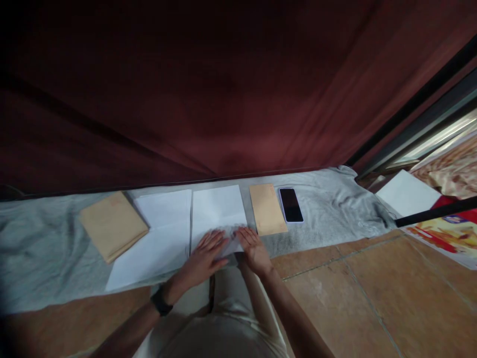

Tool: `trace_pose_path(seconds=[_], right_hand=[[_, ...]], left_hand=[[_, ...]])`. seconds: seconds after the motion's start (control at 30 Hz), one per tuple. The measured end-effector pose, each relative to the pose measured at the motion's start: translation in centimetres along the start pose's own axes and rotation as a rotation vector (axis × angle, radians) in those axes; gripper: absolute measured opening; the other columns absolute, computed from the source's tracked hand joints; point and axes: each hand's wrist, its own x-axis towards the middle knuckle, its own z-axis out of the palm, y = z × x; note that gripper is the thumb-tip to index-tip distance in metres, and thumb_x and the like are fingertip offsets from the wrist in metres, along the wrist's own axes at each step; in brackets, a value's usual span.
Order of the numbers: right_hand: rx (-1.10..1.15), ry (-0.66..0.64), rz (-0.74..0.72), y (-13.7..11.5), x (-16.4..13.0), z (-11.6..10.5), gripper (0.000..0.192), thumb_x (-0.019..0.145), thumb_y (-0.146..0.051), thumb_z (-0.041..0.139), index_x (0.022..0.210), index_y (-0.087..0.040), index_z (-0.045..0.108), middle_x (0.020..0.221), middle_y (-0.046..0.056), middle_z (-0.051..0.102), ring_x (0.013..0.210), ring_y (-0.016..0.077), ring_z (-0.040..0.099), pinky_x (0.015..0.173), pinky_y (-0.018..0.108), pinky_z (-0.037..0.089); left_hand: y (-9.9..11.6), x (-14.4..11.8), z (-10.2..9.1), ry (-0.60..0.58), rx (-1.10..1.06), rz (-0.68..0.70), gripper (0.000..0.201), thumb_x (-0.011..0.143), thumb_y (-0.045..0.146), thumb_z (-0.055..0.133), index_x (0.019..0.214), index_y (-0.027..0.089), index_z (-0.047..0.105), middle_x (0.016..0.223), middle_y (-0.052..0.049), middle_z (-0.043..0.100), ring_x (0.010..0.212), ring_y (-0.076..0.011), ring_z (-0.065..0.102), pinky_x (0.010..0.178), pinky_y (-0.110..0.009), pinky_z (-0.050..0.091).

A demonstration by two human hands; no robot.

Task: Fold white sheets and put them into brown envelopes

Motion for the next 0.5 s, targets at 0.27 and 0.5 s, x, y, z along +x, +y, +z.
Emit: trace_pose_path(seconds=[0.27, 0.5], right_hand=[[-0.002, -0.062, 0.020, -0.1, -0.5, -0.7, 0.075, 0.078, -0.004, 0.051, 0.152, -0.012, 0.045, 0.157, 0.015, 0.046, 0.149, 0.0274, 0.038, 0.123, 0.053, 0.034], [0.176, -0.081, 0.064, -2.5, 1.3, -1.6, 0.065, 0.088, -0.010, 0.046, 0.152, -0.023, 0.048, 0.155, 0.009, 0.051, 0.147, 0.0232, 0.043, 0.122, 0.053, 0.036]], left_hand=[[0.2, -3.1, 0.3, -0.019, 0.196, -0.095, 0.051, 0.095, 0.008, 0.046, 0.144, 0.019, 0.054, 0.153, -0.011, 0.053, 0.142, -0.0242, 0.049, 0.121, -0.047, 0.037], [0.0, -3.0, 0.7, 0.001, 0.174, -0.077, 0.053, 0.096, 0.008, 0.043, 0.146, 0.022, 0.053, 0.156, -0.008, 0.050, 0.145, -0.0237, 0.046, 0.123, -0.050, 0.034]])
